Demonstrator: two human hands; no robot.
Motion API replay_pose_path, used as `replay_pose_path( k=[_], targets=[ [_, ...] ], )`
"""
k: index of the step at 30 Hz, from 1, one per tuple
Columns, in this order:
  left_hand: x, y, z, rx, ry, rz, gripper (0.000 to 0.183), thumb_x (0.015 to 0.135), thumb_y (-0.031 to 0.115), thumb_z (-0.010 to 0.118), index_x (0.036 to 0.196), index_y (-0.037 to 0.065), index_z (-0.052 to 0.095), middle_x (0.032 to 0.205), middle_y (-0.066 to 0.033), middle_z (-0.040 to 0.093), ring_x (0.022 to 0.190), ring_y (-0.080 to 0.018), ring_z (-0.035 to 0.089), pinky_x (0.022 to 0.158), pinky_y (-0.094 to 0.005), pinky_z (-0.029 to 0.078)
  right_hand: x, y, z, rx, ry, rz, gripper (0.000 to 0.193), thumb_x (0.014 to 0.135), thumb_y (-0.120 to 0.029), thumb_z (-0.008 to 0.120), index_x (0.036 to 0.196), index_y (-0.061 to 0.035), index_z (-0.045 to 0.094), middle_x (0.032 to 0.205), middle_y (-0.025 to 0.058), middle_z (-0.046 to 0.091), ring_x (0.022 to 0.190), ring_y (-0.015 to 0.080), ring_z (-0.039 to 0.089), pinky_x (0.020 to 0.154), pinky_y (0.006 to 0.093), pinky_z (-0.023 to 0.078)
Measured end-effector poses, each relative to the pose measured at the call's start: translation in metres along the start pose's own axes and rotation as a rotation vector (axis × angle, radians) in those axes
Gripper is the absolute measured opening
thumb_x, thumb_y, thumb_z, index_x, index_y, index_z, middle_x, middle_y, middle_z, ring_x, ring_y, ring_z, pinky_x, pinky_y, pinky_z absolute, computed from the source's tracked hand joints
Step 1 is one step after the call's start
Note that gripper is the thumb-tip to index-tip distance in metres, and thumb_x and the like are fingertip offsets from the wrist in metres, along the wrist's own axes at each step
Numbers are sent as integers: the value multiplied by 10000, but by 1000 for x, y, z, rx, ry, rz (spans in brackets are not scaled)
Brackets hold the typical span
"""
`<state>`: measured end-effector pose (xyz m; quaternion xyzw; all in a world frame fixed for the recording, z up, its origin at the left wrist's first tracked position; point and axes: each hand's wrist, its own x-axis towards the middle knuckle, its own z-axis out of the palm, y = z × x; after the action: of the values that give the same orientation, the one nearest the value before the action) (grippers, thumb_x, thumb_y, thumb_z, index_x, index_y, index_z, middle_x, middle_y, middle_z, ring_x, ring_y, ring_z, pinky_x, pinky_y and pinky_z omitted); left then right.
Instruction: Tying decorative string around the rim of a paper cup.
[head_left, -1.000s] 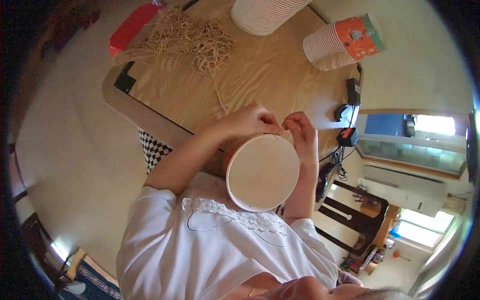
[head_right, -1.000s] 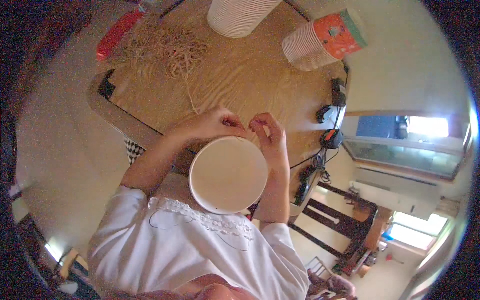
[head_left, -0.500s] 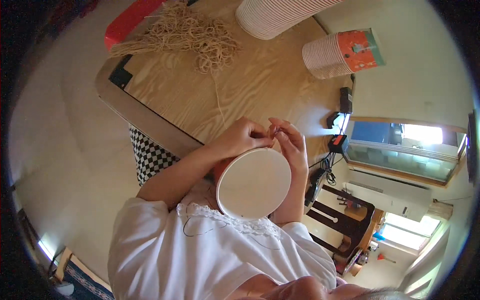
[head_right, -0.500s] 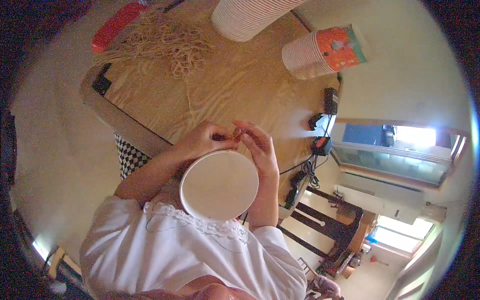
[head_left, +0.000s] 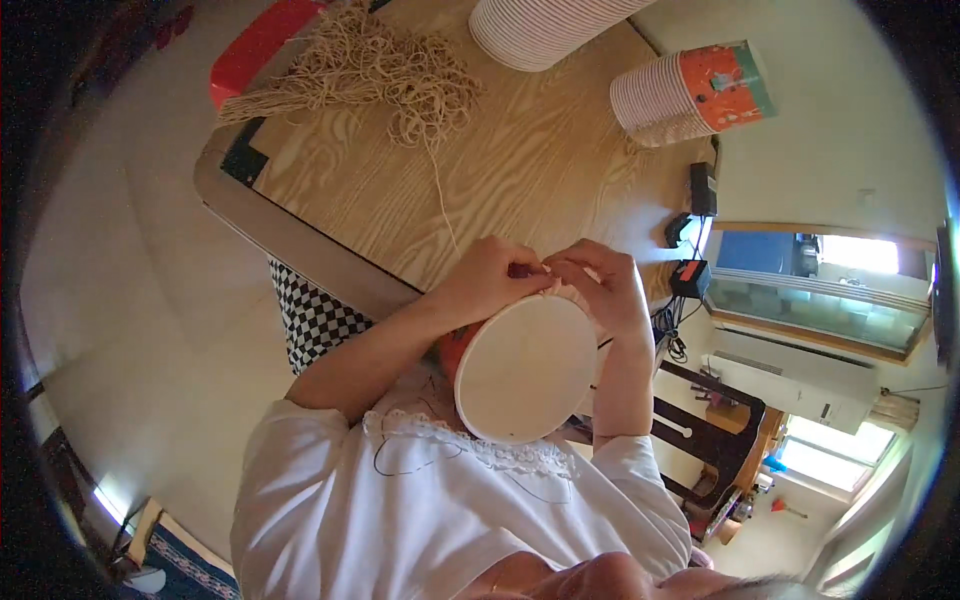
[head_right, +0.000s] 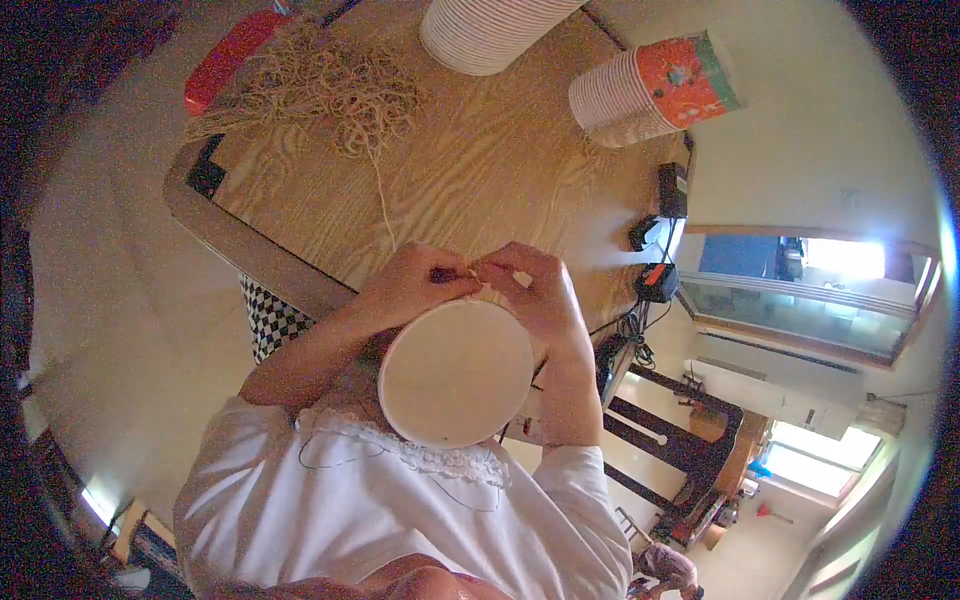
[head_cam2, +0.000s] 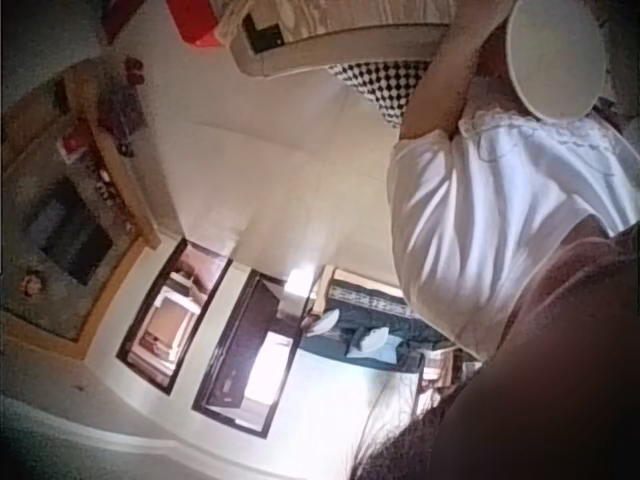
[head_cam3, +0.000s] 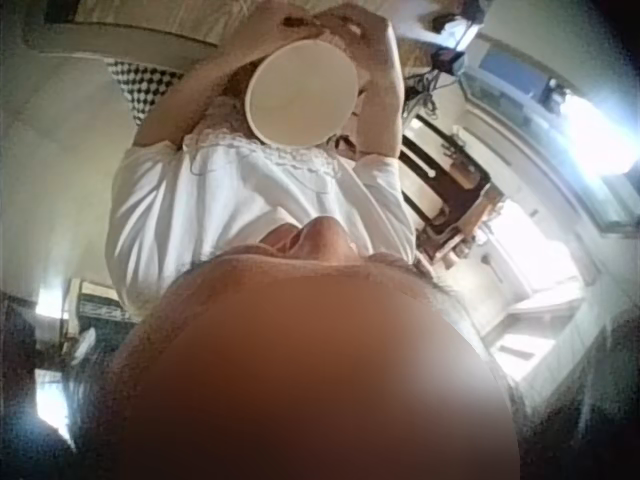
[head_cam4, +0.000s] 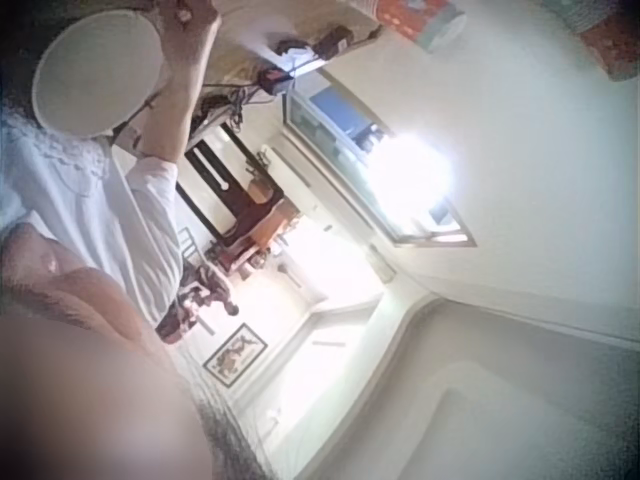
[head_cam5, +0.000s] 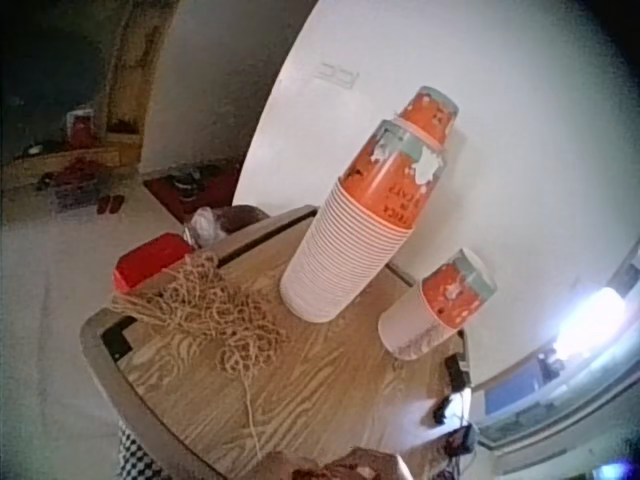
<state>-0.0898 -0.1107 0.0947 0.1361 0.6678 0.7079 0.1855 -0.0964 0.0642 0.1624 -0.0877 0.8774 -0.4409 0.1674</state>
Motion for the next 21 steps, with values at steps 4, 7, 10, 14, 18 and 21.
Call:
replay_pose_path(
  k=[4, 7, 10, 14, 18, 21],
  targets=[
    [-1, -3, -4, 17, -39, -43, 206, 776, 226, 664, 842, 31, 677, 696, -77, 649, 626, -121, 591, 605, -282, 480, -5, 14, 1, 36, 13, -82, 70, 822, -21, 578, 845, 24, 627, 794, 49, 600, 757, 108, 559, 666, 219, 437],
    [-2, -1, -4, 32, -28, -39, 202, 778, 228, 661, 833, 34, 679, 698, -77, 650, 632, -120, 596, 603, -287, 481, -5, 18, 4, 100, 33, 18, 124, 823, -118, 596, 833, 5, 605, 740, 52, 595, 750, 133, 563, 695, 278, 451],
    [-1, 0, -4, 11, -9, -26, 209, 766, 199, 657, 828, -1, 665, 701, -103, 650, 626, -137, 610, 596, -275, 478, -4, 14, 6, 0, 36, 48, 159, 863, -146, 548, 829, 9, 556, 708, 36, 544, 701, 128, 522, 656, 282, 434],
    [4, 7, 3, 32, -2, -32, 222, 774, 203, 650, 858, -3, 654, 708, -112, 653, 635, -136, 611, 606, -282, 477, -4, 19, 2, -89, 60, 187, 186, 884, -162, 519, 809, 8, 535, 700, 27, 511, 666, 130, 484, 621, 291, 418],
    [11, -14, 6, -231, 9, 74, 207, 788, 224, 650, 838, 23, 646, 700, -51, 597, 623, -121, 547, 595, -258, 441, -8, 22, -6, 89, 47, 98, 168, 883, -138, 515, 775, -10, 519, 693, 7, 490, 647, 111, 452, 596, 256, 396],
    [10, -7, -20, -340, -96, 57, 198, 793, 254, 661, 747, 63, 647, 727, -1, 497, 616, -98, 458, 581, -239, 392, -8, 28, -3, 219, 49, 91, 151, 882, -101, 501, 756, -18, 502, 679, -10, 468, 635, 84, 430, 586, 219, 365]
  ],
)
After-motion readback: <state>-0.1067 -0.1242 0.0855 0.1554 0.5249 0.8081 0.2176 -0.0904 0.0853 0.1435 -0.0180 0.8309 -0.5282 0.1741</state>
